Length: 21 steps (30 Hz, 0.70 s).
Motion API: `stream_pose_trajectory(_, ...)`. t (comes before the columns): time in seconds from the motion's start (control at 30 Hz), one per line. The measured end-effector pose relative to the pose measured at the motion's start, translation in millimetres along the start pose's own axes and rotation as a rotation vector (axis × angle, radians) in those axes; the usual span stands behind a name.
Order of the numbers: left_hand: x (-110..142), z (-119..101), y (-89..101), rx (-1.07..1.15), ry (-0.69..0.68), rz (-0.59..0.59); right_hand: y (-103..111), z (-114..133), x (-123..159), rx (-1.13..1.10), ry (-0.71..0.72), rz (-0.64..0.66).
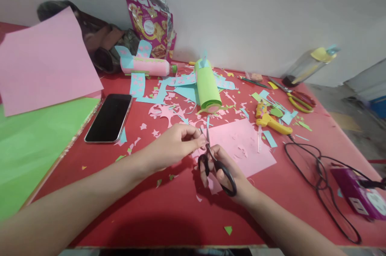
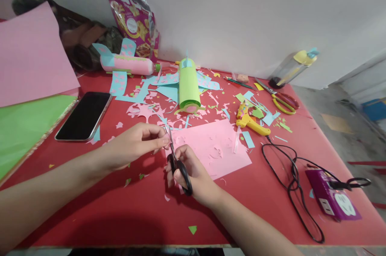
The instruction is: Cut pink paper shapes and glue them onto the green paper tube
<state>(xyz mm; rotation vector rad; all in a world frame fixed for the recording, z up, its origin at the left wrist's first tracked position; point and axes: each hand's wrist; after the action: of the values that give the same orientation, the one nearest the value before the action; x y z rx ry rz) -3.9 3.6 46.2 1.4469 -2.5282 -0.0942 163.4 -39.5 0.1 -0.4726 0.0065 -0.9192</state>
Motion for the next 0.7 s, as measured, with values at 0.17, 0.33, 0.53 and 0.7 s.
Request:
stream_pose_trajectory(0.17, 0.3, 1.1, -5.0, -0.029, -0.027, -0.024, -3.0, 2.9, 0.4, -0.015, -0.016, -0.024)
stream_pose_trajectory(0.33, 1.7, 1.9, -11.2, -0.029, -0.074, -0.06, -4.3, 2.9, 0.5, -0.014, 0.004, -0.022)
stream_pose_trajectory(0.53, 3.8, 4.1, -19.3, 0.03, -0.09, -0.071, -2.3, -0.1, 0.7, 0.026, 0.011, -0.027)
stream_pose_trajectory(0.7, 5.1, 5.5, -22.6, 0.09, -0.103, -0.081, -2.1, -1.1, 1.0, 0.06, 0.027, -0.041)
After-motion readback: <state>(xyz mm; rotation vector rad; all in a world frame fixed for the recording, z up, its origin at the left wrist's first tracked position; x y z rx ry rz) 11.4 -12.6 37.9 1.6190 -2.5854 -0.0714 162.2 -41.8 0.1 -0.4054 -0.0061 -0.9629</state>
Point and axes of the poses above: each hand's wrist, its own x-axis away from the middle knuckle, its own y-axis out of the back of the hand, z = x × y, and after that the axes turned 7 degrees about -y, right-handed
